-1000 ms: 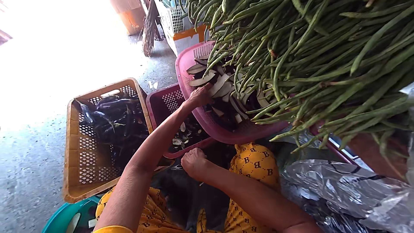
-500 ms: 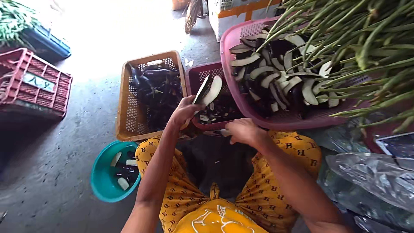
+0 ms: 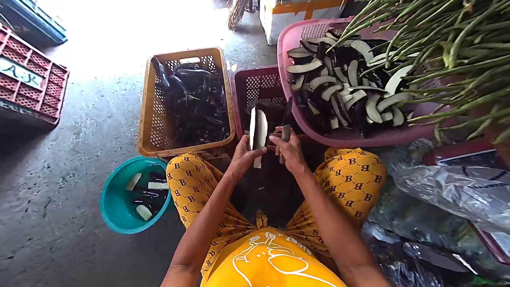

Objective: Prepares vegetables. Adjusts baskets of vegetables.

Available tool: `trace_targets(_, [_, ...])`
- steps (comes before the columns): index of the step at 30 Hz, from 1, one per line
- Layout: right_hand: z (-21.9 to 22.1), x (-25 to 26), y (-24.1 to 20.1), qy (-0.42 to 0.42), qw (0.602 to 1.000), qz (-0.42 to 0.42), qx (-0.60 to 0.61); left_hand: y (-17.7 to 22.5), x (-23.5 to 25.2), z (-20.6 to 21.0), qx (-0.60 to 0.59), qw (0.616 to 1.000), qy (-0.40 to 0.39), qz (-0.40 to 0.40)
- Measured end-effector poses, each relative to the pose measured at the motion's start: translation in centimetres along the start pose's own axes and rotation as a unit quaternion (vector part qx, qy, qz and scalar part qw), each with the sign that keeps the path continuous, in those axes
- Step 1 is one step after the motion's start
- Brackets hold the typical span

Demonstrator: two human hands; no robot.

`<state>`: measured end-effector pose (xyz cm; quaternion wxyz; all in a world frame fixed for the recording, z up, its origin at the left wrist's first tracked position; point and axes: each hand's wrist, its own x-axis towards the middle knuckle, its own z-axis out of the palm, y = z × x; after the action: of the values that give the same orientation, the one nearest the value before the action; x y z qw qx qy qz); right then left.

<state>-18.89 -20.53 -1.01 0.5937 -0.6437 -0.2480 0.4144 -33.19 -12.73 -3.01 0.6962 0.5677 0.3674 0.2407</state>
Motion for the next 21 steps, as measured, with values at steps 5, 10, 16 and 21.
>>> trace_targets(5, [1.4, 0.1, 0.3, -0.031, 0.999, 0.036, -0.014, -0.6, -0.2, -0.1, 0.062, 0.997, 0.031, 0.026])
trace_targets(10, [-0.7, 0.3, -2.0, -0.089, 0.989, 0.060, -0.105, 0.7, 0.0, -2.0, -0.044, 0.992, 0.117, 0.016])
trace_targets(16, [-2.8, 3.1, -5.6, -0.232, 0.937, 0.079, -0.250, 2.6, 1.7, -3.4, -0.084, 0.996, 0.040, 0.004])
trace_targets(21, [-3.0, 4.3, -3.8, -0.225, 0.906, 0.041, -0.357, -0.4, 1.5, -1.7, -0.108, 0.990, 0.058, -0.069])
